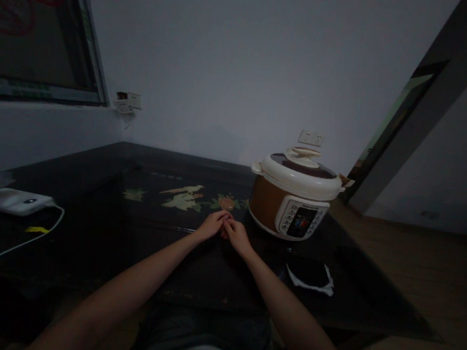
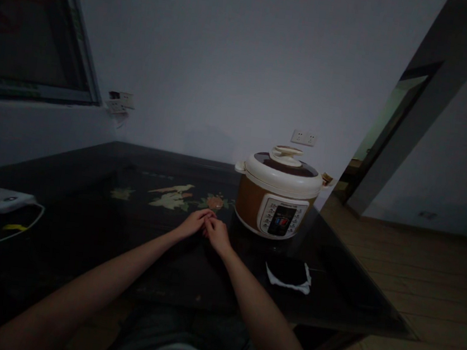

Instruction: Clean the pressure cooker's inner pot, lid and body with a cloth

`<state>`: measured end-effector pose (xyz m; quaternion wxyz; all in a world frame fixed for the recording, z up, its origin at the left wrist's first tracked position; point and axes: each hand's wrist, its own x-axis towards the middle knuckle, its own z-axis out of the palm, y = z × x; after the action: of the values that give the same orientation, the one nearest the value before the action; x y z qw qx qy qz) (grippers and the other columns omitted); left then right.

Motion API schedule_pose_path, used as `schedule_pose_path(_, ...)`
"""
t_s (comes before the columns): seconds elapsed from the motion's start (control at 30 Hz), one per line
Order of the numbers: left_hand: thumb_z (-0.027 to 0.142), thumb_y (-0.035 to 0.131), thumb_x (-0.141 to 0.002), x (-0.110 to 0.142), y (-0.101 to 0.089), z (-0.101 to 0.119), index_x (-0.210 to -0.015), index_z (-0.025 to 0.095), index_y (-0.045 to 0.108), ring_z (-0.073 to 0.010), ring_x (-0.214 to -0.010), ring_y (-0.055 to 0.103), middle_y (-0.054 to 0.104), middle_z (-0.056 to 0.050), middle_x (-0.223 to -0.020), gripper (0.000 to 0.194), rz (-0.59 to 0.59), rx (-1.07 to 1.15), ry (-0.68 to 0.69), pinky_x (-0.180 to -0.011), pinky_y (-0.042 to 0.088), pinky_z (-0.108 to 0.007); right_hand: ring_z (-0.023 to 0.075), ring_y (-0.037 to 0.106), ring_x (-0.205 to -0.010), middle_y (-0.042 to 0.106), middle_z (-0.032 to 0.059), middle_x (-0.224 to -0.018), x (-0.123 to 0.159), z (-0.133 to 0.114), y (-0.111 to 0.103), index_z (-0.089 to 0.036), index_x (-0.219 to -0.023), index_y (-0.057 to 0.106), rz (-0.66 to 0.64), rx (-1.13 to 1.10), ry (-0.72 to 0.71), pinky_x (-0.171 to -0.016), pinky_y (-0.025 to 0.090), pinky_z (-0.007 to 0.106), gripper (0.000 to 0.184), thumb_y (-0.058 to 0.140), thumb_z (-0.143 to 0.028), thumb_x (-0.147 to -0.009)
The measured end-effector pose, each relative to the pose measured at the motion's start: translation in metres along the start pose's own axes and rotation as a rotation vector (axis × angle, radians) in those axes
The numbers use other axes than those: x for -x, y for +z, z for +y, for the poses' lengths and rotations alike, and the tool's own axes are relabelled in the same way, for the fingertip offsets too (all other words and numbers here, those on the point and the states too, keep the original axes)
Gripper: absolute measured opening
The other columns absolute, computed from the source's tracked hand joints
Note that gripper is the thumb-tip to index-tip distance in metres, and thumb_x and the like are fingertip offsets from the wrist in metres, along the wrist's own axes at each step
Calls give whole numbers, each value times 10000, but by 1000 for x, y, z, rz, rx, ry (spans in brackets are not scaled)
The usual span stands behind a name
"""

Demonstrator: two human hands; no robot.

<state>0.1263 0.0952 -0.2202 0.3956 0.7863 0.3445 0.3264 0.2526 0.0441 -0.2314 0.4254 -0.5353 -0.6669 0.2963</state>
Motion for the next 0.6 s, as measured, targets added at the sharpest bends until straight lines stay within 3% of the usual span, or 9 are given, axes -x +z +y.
schedule_pose_path(0.2,314,467,-945,1,-1,7,-1033,132,625,-161,-789,640,672,-53,-918,257,-32,-43,34,-738,516,-335,104,542,-524,575,-28,-579,3,-9,-2,-163,-708,588,-8,80,-17,-566,438,249,353,438,-360,-960)
schedule_pose_path(0.33,179,444,-883,6,-13,28,-983,151,687,-190,-900,651,714,-69,-966,264,-115,-106,96,-813,478,-297,168,622,-661,686,41,-701,18,-40,-19,-195,-712,656,-82,175,-77,-631,427,268,254,495,-258,-899)
schedule_pose_path(0.43,186,584,-798,30,-32,55,-1016,201,706,-222,-953,652,722,-65,-1020,251,-204,-176,148,-849,463,-306,202,667,-786,737,26,-874,57,-71,-49,-260,-861,721,-215,212,-148,-697,449,276,110,625,-251,-808)
schedule_pose_path(0.53,310,695,-759,79,-45,70,-1127,323,671,-231,-1052,626,692,-21,-1136,368,-253,-220,212,-918,429,-309,201,667,-956,719,16,-1067,119,-86,-85,-358,-1100,678,-421,346,-229,-800,475,283,263,604,-367,-848)
schedule_pose_path(0.6,378,698,-772,114,-45,67,-1097,395,668,-216,-1098,604,689,18,-1128,327,-345,-229,279,-944,423,-294,177,655,-981,701,26,-1085,159,-82,-103,-379,-1087,671,-264,535,-188,-806,489,275,244,588,-426,-862)
